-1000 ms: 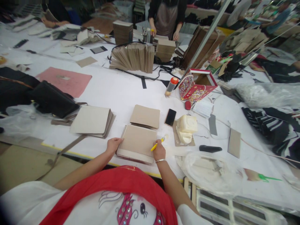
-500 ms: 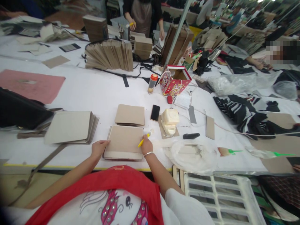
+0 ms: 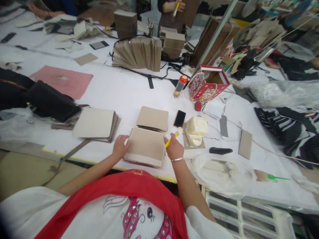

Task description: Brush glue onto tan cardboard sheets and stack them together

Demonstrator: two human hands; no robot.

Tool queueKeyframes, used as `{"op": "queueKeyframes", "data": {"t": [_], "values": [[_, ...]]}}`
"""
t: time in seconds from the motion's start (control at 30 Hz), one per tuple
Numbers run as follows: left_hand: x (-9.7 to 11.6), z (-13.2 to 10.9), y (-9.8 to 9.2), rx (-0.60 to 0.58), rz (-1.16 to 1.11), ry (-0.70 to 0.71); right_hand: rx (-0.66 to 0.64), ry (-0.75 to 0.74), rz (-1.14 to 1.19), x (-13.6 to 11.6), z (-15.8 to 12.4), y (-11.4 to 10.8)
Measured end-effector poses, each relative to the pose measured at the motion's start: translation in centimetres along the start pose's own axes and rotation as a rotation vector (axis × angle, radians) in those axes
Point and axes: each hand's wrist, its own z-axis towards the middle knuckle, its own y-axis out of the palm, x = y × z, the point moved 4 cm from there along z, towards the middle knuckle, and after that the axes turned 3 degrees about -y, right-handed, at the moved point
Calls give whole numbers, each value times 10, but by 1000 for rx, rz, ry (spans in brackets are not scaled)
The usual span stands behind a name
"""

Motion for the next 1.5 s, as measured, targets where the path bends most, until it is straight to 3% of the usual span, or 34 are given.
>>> {"op": "queueKeyframes", "data": {"t": [0.07, 0.17, 0.3, 0.43, 0.53, 0.77, 0.9, 1.03, 1.13, 1.23, 1.37, 1.5], "values": [[23, -4, 8, -82, 10, 234, 55, -15, 228, -11, 5, -13], [48, -13, 27, -228, 20, 441, -59, -2, 729, -45, 16, -5], [49, -19, 44, -299, 63, 457, -307, 130, 1086, -102, 34, 40], [40, -21, 46, -289, 59, 436, -341, 175, 1097, -121, 43, 71], [38, -22, 46, -267, 43, 423, -318, 209, 1027, -95, 42, 73], [36, -23, 51, -244, 10, 426, -82, 380, 908, 32, 21, 33], [34, -25, 54, -231, 57, 443, 57, 352, 899, 82, -3, 21], [35, -29, 53, -225, 103, 449, 54, 123, 628, 95, -45, 43], [37, -31, 52, -218, 129, 448, 12, -45, 221, 89, -76, 79], [38, -32, 52, -202, 129, 447, 3, -191, -14, 82, -96, 117], [38, -33, 53, -194, 126, 453, 4, -229, -90, 88, -100, 143], [38, -33, 52, -196, 126, 464, -37, -217, -24, 100, -98, 145]]}}
